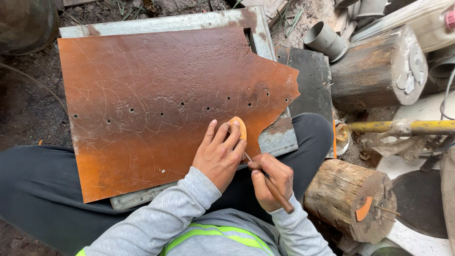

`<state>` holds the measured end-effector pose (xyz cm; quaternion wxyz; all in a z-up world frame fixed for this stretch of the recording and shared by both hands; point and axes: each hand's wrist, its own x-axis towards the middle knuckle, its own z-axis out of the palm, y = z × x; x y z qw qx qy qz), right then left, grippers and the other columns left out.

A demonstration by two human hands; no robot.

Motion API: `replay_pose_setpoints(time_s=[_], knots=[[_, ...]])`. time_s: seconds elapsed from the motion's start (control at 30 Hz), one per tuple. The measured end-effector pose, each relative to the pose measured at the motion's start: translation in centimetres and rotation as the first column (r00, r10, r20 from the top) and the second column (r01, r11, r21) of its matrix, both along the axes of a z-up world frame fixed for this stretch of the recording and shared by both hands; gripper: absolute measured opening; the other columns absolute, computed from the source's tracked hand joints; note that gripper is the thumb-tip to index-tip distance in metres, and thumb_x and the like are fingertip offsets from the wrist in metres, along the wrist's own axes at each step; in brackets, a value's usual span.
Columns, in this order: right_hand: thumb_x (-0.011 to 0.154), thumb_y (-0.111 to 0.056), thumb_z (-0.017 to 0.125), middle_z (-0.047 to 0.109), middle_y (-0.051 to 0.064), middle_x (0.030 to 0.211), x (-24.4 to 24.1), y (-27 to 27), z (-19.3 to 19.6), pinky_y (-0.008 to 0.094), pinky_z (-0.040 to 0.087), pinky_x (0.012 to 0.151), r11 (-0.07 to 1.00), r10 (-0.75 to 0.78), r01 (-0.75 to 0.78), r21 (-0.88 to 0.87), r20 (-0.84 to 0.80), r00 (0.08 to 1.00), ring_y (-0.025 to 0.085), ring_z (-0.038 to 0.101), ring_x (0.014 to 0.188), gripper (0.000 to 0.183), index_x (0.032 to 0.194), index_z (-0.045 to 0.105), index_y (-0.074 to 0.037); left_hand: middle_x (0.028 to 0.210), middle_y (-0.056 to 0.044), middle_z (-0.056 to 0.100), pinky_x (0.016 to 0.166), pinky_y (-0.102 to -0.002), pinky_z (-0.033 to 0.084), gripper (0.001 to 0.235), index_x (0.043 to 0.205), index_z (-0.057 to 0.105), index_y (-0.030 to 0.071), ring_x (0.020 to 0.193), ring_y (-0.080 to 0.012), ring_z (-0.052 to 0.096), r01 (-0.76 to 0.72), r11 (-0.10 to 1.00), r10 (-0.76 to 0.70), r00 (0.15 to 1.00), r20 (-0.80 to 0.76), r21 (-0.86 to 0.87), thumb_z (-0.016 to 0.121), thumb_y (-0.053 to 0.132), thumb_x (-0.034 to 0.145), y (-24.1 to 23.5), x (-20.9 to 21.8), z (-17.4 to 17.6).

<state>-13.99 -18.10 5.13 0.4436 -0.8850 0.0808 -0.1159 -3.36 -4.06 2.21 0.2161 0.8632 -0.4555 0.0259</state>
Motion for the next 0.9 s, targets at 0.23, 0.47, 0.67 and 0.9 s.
replay_pose_setpoints(time_s=[0.23,0.47,0.67,0.9], knots=[[0.079,0.003,0.054,0.070,0.015,0.081,-1.0,0.6,-0.1,0.031,0.055,0.062,1.000,0.003,-0.003,0.012,-0.006,1.000,0.022,0.069,0.066,0.013,0.085,0.066,0.004,0.138,-0.019,0.057,0.116,-0.054,0.034,0.040,0.117,0.067,0.003,0.130,-0.0343,0.051,0.000,1.000,0.000,1.000,0.004,0.008,0.066,0.023,0.082,-0.1,0.0,0.0],[0.081,0.001,0.056,0.073,0.015,0.083,-1.4,0.5,-0.1,0.031,0.058,0.066,0.998,0.021,-0.020,0.060,-0.028,0.999,0.022,0.073,0.069,0.014,0.087,0.068,0.003,0.130,-0.019,0.060,0.114,-0.053,0.036,0.037,0.110,0.069,0.003,0.123,-0.0335,0.054,0.040,0.999,-0.041,0.998,0.045,0.036,0.067,0.023,0.080,-0.2,0.5,0.5],[0.081,0.002,0.060,0.071,0.017,0.090,-0.9,0.8,-0.2,0.036,0.059,0.077,0.991,0.129,-0.122,-0.056,0.140,0.982,0.030,0.072,0.084,0.013,0.092,0.067,0.004,0.115,-0.013,0.062,0.106,-0.045,0.043,0.019,0.090,0.075,0.005,0.112,-0.0298,0.057,0.166,0.976,-0.153,0.983,-0.098,0.144,0.067,0.017,0.077,-0.7,2.8,1.0],[0.078,0.008,0.062,0.071,0.018,0.091,-0.1,1.6,-0.5,0.037,0.059,0.075,0.985,0.150,-0.138,-0.103,0.120,0.981,0.031,0.072,0.084,0.014,0.091,0.067,0.006,0.114,-0.017,0.062,0.104,-0.041,0.044,0.024,0.091,0.076,-0.001,0.110,-0.0298,0.059,0.167,0.967,-0.170,0.985,-0.004,0.192,0.067,0.016,0.076,-1.4,2.6,1.3]])
